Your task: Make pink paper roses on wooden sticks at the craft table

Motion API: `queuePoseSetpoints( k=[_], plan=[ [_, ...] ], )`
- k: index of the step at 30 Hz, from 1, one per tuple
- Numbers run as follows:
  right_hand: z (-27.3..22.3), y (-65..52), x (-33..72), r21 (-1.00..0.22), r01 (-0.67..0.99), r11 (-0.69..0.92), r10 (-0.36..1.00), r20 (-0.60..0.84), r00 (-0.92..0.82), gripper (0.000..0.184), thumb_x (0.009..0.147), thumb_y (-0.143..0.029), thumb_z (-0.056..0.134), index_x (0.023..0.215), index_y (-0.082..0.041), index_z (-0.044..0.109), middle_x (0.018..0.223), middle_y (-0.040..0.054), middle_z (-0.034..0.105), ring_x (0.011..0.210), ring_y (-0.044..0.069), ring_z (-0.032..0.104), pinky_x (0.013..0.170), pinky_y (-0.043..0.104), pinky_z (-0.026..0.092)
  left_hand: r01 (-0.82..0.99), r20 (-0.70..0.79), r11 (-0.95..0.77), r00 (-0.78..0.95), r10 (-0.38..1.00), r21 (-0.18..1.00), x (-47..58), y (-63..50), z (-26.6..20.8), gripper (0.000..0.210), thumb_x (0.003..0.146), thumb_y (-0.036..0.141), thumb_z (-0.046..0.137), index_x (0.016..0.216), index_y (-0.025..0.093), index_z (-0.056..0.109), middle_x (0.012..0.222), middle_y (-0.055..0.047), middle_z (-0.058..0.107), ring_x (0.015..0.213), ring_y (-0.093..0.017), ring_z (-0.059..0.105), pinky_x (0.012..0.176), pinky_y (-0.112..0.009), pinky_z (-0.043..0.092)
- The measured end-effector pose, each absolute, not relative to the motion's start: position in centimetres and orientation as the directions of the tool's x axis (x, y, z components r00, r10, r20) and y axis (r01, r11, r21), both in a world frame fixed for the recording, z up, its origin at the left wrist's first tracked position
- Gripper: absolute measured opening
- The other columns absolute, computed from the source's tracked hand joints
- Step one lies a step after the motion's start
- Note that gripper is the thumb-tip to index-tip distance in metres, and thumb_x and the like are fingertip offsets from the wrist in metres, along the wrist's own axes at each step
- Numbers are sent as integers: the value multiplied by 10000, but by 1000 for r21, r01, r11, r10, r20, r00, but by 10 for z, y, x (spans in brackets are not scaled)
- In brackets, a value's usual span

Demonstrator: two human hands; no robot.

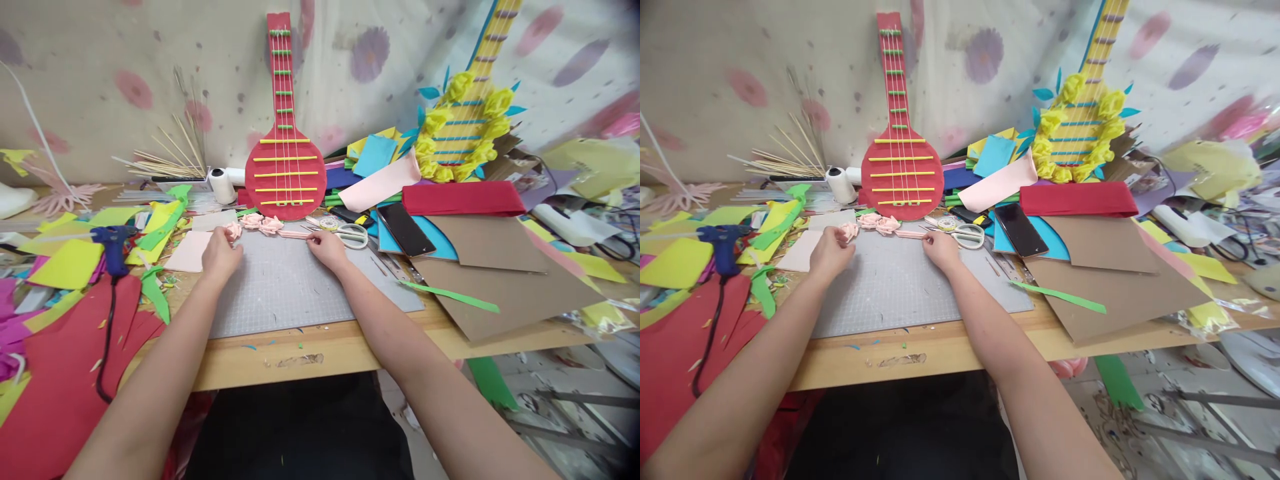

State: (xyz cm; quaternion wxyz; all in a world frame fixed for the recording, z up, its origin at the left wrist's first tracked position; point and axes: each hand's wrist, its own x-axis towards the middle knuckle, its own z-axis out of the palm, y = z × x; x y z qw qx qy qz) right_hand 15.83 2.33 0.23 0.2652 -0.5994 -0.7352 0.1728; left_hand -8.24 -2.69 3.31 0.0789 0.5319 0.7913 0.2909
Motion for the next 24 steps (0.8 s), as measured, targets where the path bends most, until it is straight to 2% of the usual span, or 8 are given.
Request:
queuePoseSetpoints(
  k=[3,6,11,13,18,22,24],
  plan=[
    [2,22,158,-620,757,206,975,193,-107,227,732,-254,490,835,-216,689,731,13,652,658,144,532,581,236,327,860,275,334,-453,848,386,-104,-36,31,291,662,203,575,930,202,464,979,-120,595,958,-297,552,766,-407,438],
    [1,23,158,-674,717,181,979,190,-69,240,732,-259,482,839,-199,688,685,8,624,621,131,503,565,231,309,862,259,395,-480,838,319,-123,-38,26,268,661,280,596,898,195,504,963,-146,600,959,-336,542,752,-445,438],
    [-3,26,160,-750,640,163,980,196,-20,266,739,-291,472,850,-178,685,603,-14,552,566,113,453,538,222,290,839,232,464,-530,816,285,-134,-36,19,117,701,235,530,805,195,563,813,-130,619,840,-308,572,693,-417,437],
    [-5,27,160,-758,630,171,978,207,-17,268,735,-293,473,848,-175,686,589,-20,538,557,110,443,540,221,289,838,228,475,-535,814,270,-134,-37,19,116,715,211,496,795,196,579,783,-120,623,809,-293,579,684,-398,431],
    [-9,28,159,-756,629,180,975,222,-13,264,726,-289,480,843,-172,686,608,-16,558,563,110,448,556,223,301,822,180,501,-554,812,270,-132,-41,22,183,732,286,485,843,204,604,873,-114,646,848,-291,583,690,-380,425],
    [-10,28,159,-747,638,189,972,234,-14,253,725,-277,484,837,-179,688,627,-13,571,575,113,461,574,228,313,824,149,459,-526,837,332,-132,-45,20,228,709,357,534,876,215,595,905,-80,652,869,-276,581,719,-376,431],
    [-11,28,159,-741,644,192,971,240,-13,251,727,-278,486,836,-181,689,629,-13,574,575,113,463,577,230,315,841,179,420,-497,849,342,-135,-46,17,276,690,384,568,900,206,593,929,-85,644,928,-277,561,764,-376,429]
  ],
)
